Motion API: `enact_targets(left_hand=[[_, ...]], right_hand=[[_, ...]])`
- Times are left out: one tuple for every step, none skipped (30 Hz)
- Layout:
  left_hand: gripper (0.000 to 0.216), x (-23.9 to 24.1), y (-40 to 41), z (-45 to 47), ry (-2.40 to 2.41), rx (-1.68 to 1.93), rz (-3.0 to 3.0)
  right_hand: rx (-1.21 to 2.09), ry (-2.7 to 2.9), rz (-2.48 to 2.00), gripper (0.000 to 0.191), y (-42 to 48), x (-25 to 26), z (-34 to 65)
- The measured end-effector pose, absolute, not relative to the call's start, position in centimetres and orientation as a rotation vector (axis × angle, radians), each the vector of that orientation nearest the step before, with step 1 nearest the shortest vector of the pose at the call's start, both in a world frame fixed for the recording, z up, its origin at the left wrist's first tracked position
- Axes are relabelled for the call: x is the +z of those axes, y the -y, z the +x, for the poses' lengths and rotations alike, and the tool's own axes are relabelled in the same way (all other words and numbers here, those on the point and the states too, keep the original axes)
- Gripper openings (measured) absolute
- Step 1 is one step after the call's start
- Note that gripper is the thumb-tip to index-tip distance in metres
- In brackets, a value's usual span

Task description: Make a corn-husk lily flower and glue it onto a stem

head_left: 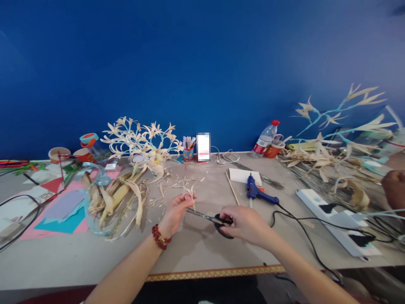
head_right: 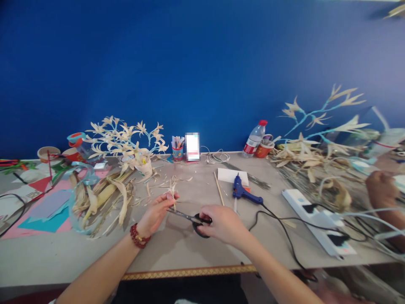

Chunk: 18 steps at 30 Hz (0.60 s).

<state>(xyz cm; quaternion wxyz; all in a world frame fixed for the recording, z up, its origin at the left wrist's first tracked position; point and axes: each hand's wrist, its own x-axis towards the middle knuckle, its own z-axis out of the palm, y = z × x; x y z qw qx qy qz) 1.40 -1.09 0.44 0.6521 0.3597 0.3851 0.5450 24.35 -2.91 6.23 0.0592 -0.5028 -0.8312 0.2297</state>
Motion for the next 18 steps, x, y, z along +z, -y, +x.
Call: enact_targets(left_hand=[[0.01,0.4,1.1,1.4,-0.87,1.238,0.817],[0.01,0.4,1.1,1.4,-0.866,1.239,0.818],[0.009,0.3,1.1,1.4,-0.863,1.24,0.818],[0.009,0.2,1.1,1.5,-0.86,1.241,0.817],[0.009,0.1,1.0,1.5,-0.858,1.243,0.815],[0.008,0.0,1.0,1.5,-0.858,1.249,0.815],[0.009,-0.1,0.9,1.5,-0.863,1.262,0.815],[0.01,-0.1,0.9,1.4,-0.874,1.283,0.817],[0.011,-0.1,0.7,1.2,-0.892,1.318,0.824],[0.011,0.0,0.6,1.0,-0.916,1.375,0.834],[0.012,0.1,0.4,0.7,-0.939,1.448,0.844],[0.012,0.2,0.2,0.4,-0.958,1.529,0.85],[0.012,0.3,0.0,0.1,-0.969,1.606,0.85],[0.012,0.3,-0.2,-0.2,-0.973,1.671,0.845],[0.013,0.4,-0.4,-0.4,-0.973,1.721,0.832],[0.013,0.3,-0.6,-0.6,-0.97,1.755,0.814],[0.013,0.3,-0.7,-0.7,-0.968,1.773,0.798],[0.013,0.2,-0.7,-0.7,-0.966,1.784,0.785]], right_hand=[[0.694,2.519,-1.523,0.016,2.9,6.2,24.4],[0.689,2.521,-1.522,0.015,2.9,6.1,24.4],[0.685,2.524,-1.519,0.015,2.9,6.1,24.4],[0.678,2.527,-1.517,0.013,2.9,6.0,24.4],[0.673,2.534,-1.514,0.012,2.8,5.9,24.5],[0.662,2.544,-1.513,0.011,2.7,5.7,24.5],[0.645,2.556,-1.517,0.011,2.5,5.5,24.6],[0.616,2.568,-1.531,0.01,2.3,5.4,24.7],[0.576,2.578,-1.553,0.01,2.2,5.2,24.8],[0.528,2.584,-1.586,0.01,2.0,5.0,24.9],[0.482,2.587,-1.622,0.011,2.0,4.8,25.0],[0.445,2.591,-1.65,0.012,2.0,4.7,25.1],[0.425,2.599,-1.659,0.013,2.2,4.6,25.1],[0.423,2.618,-1.645,0.014,2.4,4.4,25.0],[0.436,2.644,-1.609,0.014,2.7,4.3,24.9],[0.456,2.677,-1.557,0.014,3.0,4.1,24.7],[0.474,2.713,-1.5,0.014,3.3,3.9,24.5],[0.486,2.747,-1.454,0.013,3.4,3.7,24.2]])
